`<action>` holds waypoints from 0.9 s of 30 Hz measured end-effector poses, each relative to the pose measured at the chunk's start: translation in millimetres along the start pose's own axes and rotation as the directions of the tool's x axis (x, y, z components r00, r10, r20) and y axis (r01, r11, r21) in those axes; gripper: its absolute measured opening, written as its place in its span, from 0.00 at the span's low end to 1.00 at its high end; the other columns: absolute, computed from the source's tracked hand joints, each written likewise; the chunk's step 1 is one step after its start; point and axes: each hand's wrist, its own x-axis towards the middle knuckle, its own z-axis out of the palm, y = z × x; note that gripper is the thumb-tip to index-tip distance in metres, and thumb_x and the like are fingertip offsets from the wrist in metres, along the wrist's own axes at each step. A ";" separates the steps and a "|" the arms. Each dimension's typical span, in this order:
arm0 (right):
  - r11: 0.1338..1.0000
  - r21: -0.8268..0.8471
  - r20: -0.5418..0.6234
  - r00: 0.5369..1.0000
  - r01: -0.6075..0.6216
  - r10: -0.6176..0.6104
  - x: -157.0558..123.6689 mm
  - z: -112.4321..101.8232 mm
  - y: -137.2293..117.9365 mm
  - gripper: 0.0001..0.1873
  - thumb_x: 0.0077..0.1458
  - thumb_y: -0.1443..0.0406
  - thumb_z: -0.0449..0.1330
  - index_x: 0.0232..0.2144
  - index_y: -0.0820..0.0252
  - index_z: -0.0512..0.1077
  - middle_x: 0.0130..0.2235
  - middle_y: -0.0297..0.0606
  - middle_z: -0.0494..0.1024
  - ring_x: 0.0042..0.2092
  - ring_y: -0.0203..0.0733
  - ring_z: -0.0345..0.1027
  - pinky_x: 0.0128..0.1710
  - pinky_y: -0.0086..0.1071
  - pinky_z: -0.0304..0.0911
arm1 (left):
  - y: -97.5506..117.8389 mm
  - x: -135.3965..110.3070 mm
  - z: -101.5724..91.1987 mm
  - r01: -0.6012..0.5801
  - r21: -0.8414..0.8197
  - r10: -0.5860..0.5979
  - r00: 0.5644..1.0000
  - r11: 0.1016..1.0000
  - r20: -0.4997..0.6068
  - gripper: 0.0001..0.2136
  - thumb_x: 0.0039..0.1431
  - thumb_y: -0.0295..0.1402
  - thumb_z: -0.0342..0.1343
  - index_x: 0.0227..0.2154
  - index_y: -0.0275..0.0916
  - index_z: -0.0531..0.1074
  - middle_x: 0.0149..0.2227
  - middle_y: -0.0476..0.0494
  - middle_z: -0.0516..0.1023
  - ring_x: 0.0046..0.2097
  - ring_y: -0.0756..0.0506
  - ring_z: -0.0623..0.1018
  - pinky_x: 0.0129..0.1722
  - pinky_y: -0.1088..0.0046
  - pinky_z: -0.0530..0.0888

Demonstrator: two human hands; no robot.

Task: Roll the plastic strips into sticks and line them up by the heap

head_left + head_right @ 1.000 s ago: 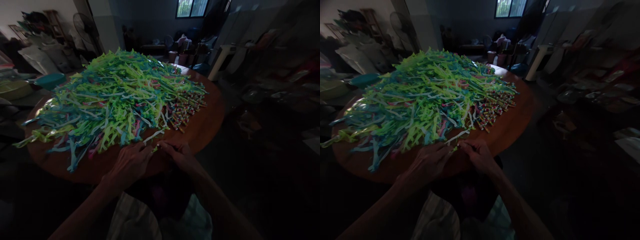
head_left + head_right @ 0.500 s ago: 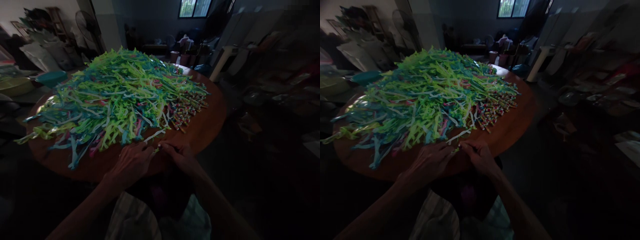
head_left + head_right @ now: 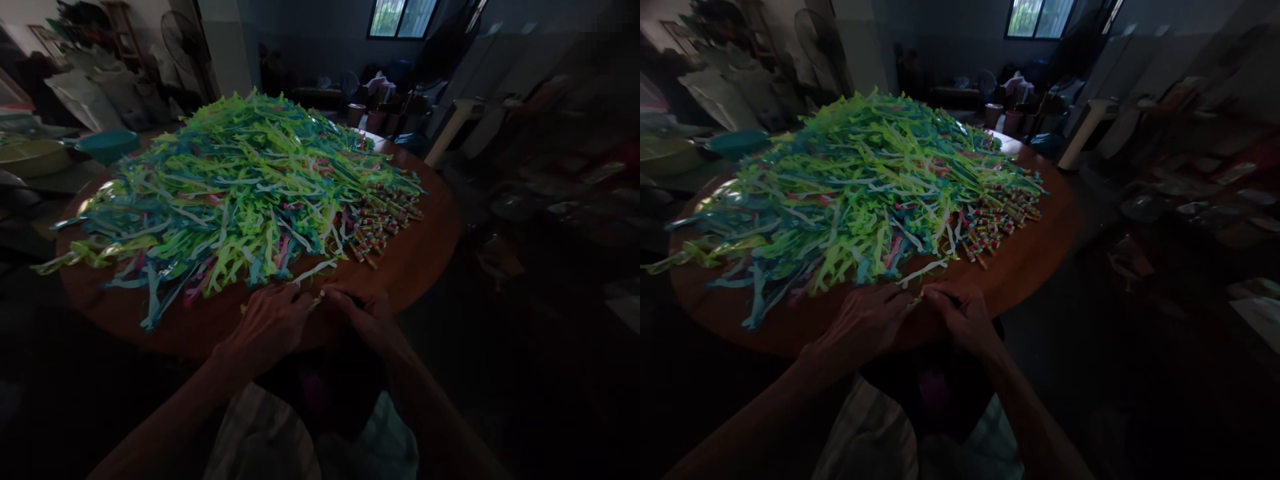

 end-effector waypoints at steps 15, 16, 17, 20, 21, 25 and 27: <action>0.988 -0.126 -0.111 0.988 0.093 -0.107 -7.3 3.8 2.3 0.12 0.62 0.55 0.64 0.40 0.52 0.84 0.35 0.37 0.84 0.39 0.46 0.77 0.40 0.38 0.72 | 4.7 -0.2 6.4 0.038 0.090 -0.023 0.987 0.995 -0.159 0.12 0.70 0.30 0.48 0.40 0.38 0.78 0.33 0.43 0.76 0.35 0.44 0.76 0.35 0.65 0.70; 0.988 -0.123 -0.107 0.989 0.093 -0.106 -7.5 3.2 2.9 0.12 0.62 0.54 0.64 0.41 0.51 0.84 0.35 0.37 0.84 0.39 0.46 0.76 0.40 0.38 0.72 | 4.7 -0.1 6.9 0.036 0.090 -0.020 0.985 0.995 -0.173 0.12 0.70 0.30 0.49 0.40 0.38 0.78 0.34 0.43 0.76 0.36 0.44 0.76 0.35 0.64 0.70; 0.988 -0.118 -0.107 0.988 0.095 -0.108 -7.6 2.9 3.2 0.12 0.62 0.54 0.64 0.41 0.51 0.84 0.35 0.37 0.83 0.39 0.46 0.76 0.41 0.38 0.72 | 4.5 0.0 7.5 0.029 0.090 -0.012 0.983 0.996 -0.186 0.12 0.70 0.29 0.49 0.41 0.38 0.78 0.34 0.43 0.76 0.36 0.44 0.76 0.35 0.65 0.70; 0.989 -0.101 -0.107 0.987 0.107 -0.118 -7.4 2.9 2.7 0.11 0.62 0.56 0.64 0.42 0.49 0.84 0.37 0.37 0.84 0.41 0.47 0.77 0.42 0.39 0.73 | 3.6 0.1 9.2 0.009 0.093 0.010 0.979 0.996 -0.204 0.11 0.69 0.29 0.50 0.44 0.38 0.79 0.35 0.43 0.76 0.36 0.43 0.75 0.36 0.64 0.70; 0.989 -0.096 -0.112 0.986 0.116 -0.126 -7.2 3.1 2.1 0.10 0.62 0.56 0.65 0.42 0.49 0.84 0.37 0.37 0.84 0.41 0.46 0.77 0.43 0.39 0.73 | 3.3 0.2 9.5 0.009 0.095 0.012 0.978 0.995 -0.210 0.11 0.69 0.29 0.51 0.45 0.38 0.79 0.35 0.43 0.76 0.36 0.43 0.75 0.36 0.64 0.70; 0.986 -0.100 -0.106 0.984 0.133 -0.144 -6.9 2.9 0.7 0.09 0.62 0.58 0.64 0.40 0.49 0.84 0.34 0.36 0.83 0.38 0.45 0.77 0.40 0.37 0.72 | 2.8 1.3 9.3 0.006 0.104 0.017 0.975 0.995 -0.220 0.11 0.69 0.29 0.51 0.45 0.38 0.78 0.34 0.43 0.75 0.35 0.43 0.74 0.36 0.65 0.69; 0.985 -0.113 -0.095 0.985 0.133 -0.144 -6.9 2.6 0.9 0.09 0.63 0.58 0.64 0.40 0.49 0.84 0.34 0.36 0.83 0.38 0.45 0.77 0.39 0.36 0.72 | 2.6 2.3 9.6 0.011 0.119 0.012 0.981 0.993 -0.196 0.11 0.69 0.29 0.50 0.45 0.39 0.78 0.34 0.44 0.75 0.35 0.43 0.73 0.36 0.64 0.68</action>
